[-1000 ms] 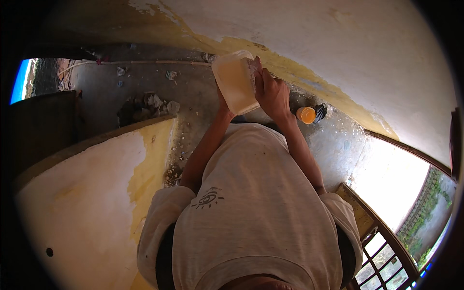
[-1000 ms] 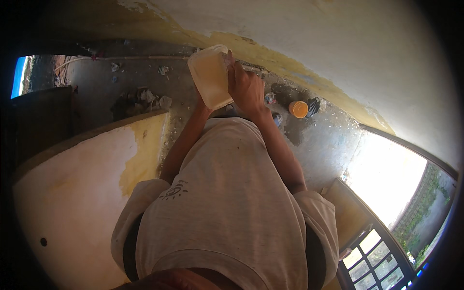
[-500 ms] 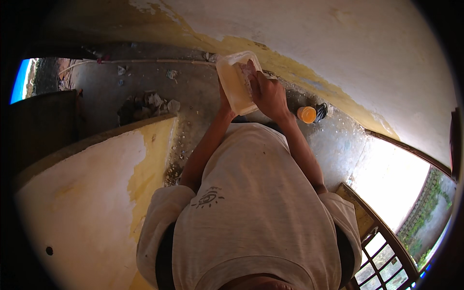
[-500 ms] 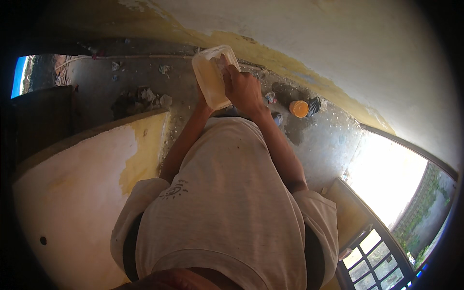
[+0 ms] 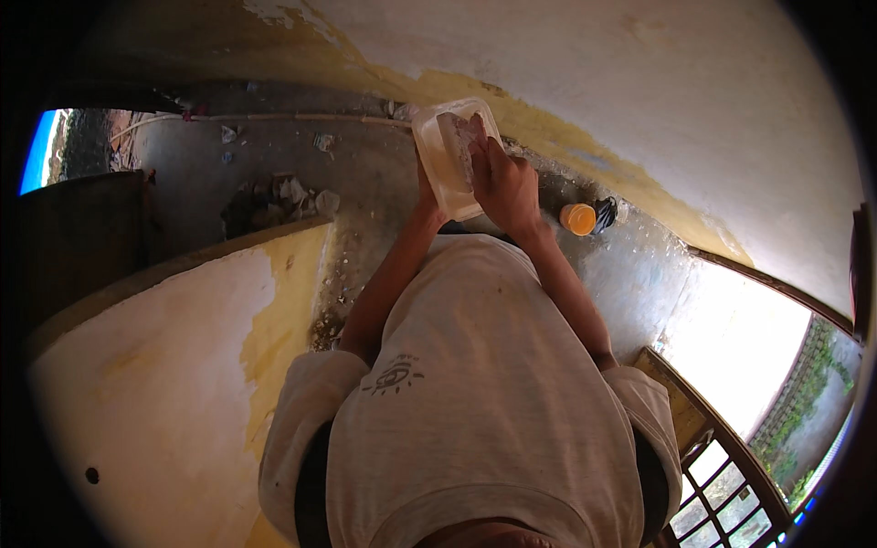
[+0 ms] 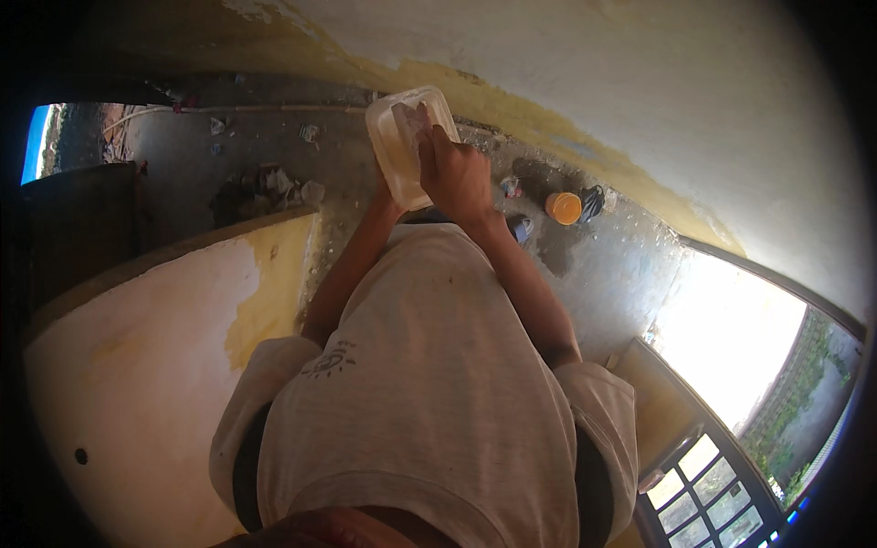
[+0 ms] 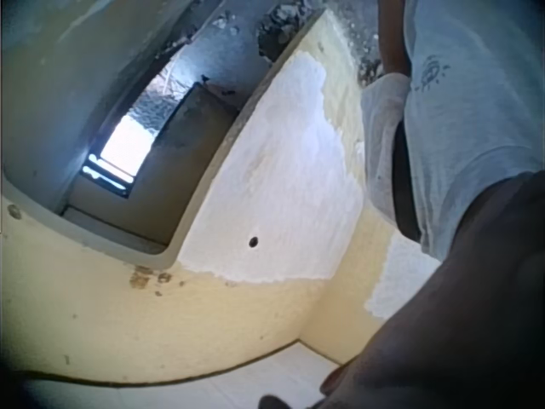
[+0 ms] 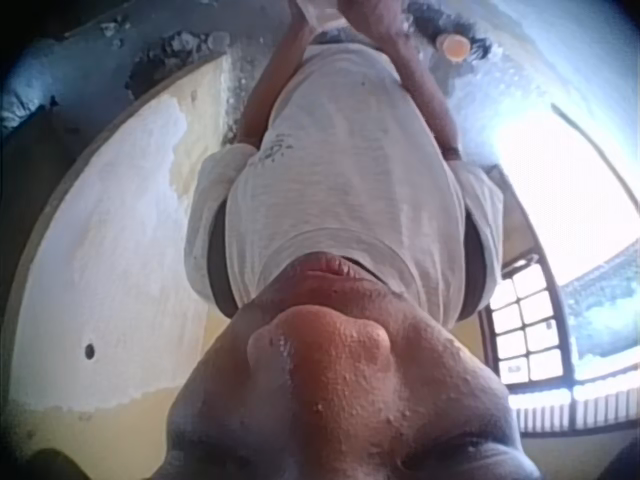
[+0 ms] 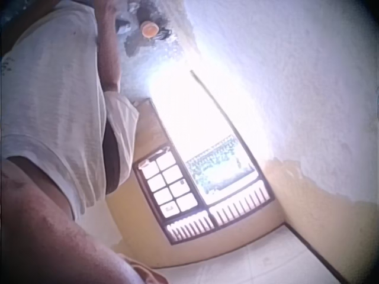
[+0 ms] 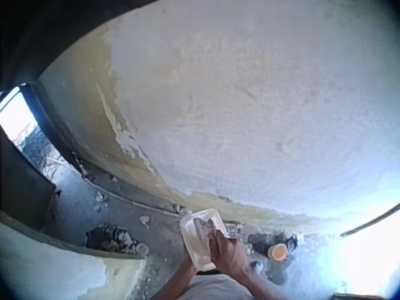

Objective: The person applies plaster to a section of an indoor wall by loading a scraper from a plastic container and spreading the material across the surface.

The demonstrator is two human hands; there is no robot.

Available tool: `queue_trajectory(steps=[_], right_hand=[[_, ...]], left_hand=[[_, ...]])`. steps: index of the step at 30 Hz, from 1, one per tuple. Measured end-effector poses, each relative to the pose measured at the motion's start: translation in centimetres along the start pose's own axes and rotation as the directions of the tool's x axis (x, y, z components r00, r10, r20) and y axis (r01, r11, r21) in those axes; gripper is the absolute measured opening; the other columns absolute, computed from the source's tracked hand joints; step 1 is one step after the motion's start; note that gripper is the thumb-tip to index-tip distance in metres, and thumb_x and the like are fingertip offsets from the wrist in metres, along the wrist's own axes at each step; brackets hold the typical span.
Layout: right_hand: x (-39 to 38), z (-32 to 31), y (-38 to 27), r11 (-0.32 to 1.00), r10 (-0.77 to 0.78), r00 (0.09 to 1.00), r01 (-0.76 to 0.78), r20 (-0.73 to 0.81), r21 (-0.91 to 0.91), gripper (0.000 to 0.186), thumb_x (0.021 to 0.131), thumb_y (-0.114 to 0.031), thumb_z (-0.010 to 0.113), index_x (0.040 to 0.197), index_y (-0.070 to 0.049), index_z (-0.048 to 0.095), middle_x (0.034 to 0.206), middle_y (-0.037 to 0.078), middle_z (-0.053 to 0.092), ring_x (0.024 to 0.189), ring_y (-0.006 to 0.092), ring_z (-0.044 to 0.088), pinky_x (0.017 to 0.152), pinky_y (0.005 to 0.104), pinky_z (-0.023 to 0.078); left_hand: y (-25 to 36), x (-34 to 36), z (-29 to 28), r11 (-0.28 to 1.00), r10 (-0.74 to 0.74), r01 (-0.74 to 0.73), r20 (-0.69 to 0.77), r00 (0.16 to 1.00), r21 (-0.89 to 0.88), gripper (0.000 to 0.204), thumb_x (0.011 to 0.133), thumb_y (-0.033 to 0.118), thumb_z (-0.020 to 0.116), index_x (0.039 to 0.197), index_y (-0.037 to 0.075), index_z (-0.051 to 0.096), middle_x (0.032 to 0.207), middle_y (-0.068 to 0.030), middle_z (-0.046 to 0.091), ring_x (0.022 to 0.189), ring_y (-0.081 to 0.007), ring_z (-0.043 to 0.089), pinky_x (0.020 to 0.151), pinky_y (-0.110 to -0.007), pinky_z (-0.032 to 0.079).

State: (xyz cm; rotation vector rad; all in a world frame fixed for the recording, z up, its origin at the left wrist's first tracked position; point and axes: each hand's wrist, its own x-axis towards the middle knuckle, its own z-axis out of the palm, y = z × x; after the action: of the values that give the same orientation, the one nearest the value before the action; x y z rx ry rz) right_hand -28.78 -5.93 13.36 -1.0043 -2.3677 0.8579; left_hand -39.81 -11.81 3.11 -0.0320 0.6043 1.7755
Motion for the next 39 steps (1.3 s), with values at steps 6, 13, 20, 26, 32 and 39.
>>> queue_trajectory(steps=[6,13,20,26,32,39], right_hand=[[0.8,-1.2,-0.4,0.994,-0.022,0.999,0.025,0.023,-0.108,0.017,0.094,-0.019,0.055,0.093,-0.003,0.059,0.063,0.023,0.062,0.058,0.0420,0.064,0.052,0.0499,0.052],[-0.4,1.6,-2.0,0.993,-0.120,0.992,0.120,-0.032,-0.010,0.015,0.094,-0.018,0.056,0.095,-0.003,0.059,0.066,0.023,0.061,0.060,0.0464,0.060,0.055,0.0515,0.050],[0.8,0.2,-1.5,0.979,-0.084,0.988,0.106,0.130,-0.172,0.020,0.094,-0.019,0.054,0.100,-0.001,0.061,0.067,0.022,0.064,0.059,0.0406,0.065,0.054,0.0495,0.055],[1.7,-0.4,0.5,0.964,-0.179,0.982,0.186,0.054,-0.190,0.022,0.094,-0.020,0.053,0.107,-0.005,0.061,0.063,0.020,0.063,0.056,0.0405,0.064,0.052,0.0492,0.053],[1.0,-0.7,-1.7,0.984,-0.160,0.987,0.159,-0.001,-0.085,0.017,0.094,-0.019,0.054,0.099,-0.005,0.060,0.060,0.020,0.061,0.055,0.0410,0.063,0.050,0.0489,0.052],[0.6,0.6,0.1,0.959,-0.194,0.975,0.211,0.106,-0.190,0.015,0.094,-0.020,0.056,0.097,-0.005,0.059,0.060,0.020,0.061,0.054,0.0388,0.064,0.050,0.0481,0.052]], left_hand=[[0.1,0.4,-0.5,0.992,0.010,0.017,0.212,0.977,-0.127,0.056,0.103,0.050,0.032,0.145,0.014,0.040,0.139,-0.0089,0.051,0.126,-0.0254,0.053,0.106,-0.042,0.046],[0.0,0.3,0.1,0.996,0.009,-0.006,0.037,0.999,-0.084,0.065,0.100,0.061,0.029,0.142,0.014,0.044,0.132,-0.0088,0.057,0.119,-0.0268,0.058,0.099,-0.041,0.050],[0.2,-0.2,0.0,0.999,0.028,-0.027,-0.042,0.999,0.027,0.065,0.100,0.061,0.029,0.143,0.015,0.043,0.135,-0.0088,0.054,0.122,-0.0266,0.056,0.100,-0.042,0.049],[0.8,-0.8,0.5,0.999,0.038,-0.036,0.055,0.998,-0.032,0.061,0.101,0.056,0.029,0.146,0.015,0.038,0.140,-0.0090,0.050,0.125,-0.0262,0.054,0.104,-0.042,0.048],[0.7,-0.4,-0.4,0.999,0.041,-0.038,0.077,0.996,-0.037,0.061,0.101,0.056,0.030,0.146,0.015,0.038,0.139,-0.0095,0.050,0.124,-0.0262,0.054,0.104,-0.042,0.048],[1.1,-0.6,-1.3,0.998,-0.003,0.004,-0.024,1.000,0.065,0.066,0.099,0.063,0.031,0.143,0.015,0.043,0.134,-0.0100,0.055,0.120,-0.0267,0.057,0.099,-0.043,0.050]])
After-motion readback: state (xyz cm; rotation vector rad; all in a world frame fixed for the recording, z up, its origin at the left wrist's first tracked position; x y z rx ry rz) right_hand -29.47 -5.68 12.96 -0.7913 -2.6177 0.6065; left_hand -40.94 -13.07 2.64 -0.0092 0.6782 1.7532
